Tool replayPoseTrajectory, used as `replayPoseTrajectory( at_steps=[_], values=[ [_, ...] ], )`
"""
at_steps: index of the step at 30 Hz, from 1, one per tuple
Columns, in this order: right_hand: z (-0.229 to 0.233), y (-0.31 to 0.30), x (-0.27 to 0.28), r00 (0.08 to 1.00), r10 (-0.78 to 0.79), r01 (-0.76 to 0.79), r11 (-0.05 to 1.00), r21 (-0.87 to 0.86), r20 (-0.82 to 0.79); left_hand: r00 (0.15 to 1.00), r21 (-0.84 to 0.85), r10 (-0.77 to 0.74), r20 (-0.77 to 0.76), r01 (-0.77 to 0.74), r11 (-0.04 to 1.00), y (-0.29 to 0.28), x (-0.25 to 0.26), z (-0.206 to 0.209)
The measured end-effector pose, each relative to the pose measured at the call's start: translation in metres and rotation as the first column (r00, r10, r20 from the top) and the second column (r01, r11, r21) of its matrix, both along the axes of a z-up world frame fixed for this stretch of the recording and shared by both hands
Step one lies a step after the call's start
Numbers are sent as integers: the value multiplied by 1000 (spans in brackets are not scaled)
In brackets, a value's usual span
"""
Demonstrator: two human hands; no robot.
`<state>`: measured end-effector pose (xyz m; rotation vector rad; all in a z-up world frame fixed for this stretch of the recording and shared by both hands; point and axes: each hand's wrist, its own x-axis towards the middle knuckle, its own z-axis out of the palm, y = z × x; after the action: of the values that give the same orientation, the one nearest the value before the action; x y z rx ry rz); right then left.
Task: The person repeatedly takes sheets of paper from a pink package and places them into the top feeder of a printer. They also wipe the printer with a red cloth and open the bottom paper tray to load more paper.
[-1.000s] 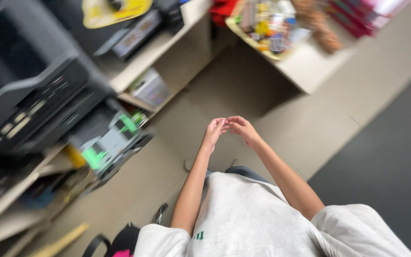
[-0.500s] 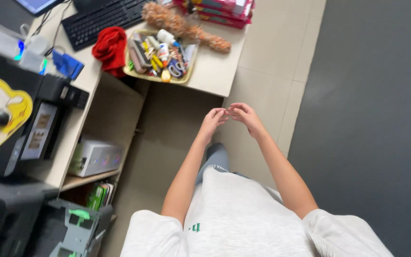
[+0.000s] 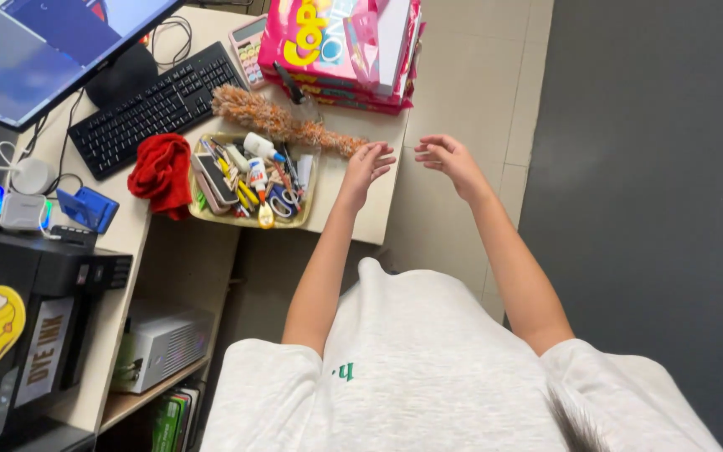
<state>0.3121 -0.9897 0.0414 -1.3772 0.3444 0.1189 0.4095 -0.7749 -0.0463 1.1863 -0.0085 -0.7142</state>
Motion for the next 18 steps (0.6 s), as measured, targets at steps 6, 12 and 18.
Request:
replayPoseTrajectory(
  at_steps=[6,12,18],
  values=[
    [0,-44,100,998,14,-15,1000,13,55,985,56,169,-41,-166,984,-28,89,-59],
    [-11,-96,215,996,72,-67,994,-83,59,920,214,385,-75,-362,907,-47,139,-72],
    [-73,-134,357,952,246,-121,851,-512,184,801,199,590,-102,-564,801,-76,147,-90]
  ],
)
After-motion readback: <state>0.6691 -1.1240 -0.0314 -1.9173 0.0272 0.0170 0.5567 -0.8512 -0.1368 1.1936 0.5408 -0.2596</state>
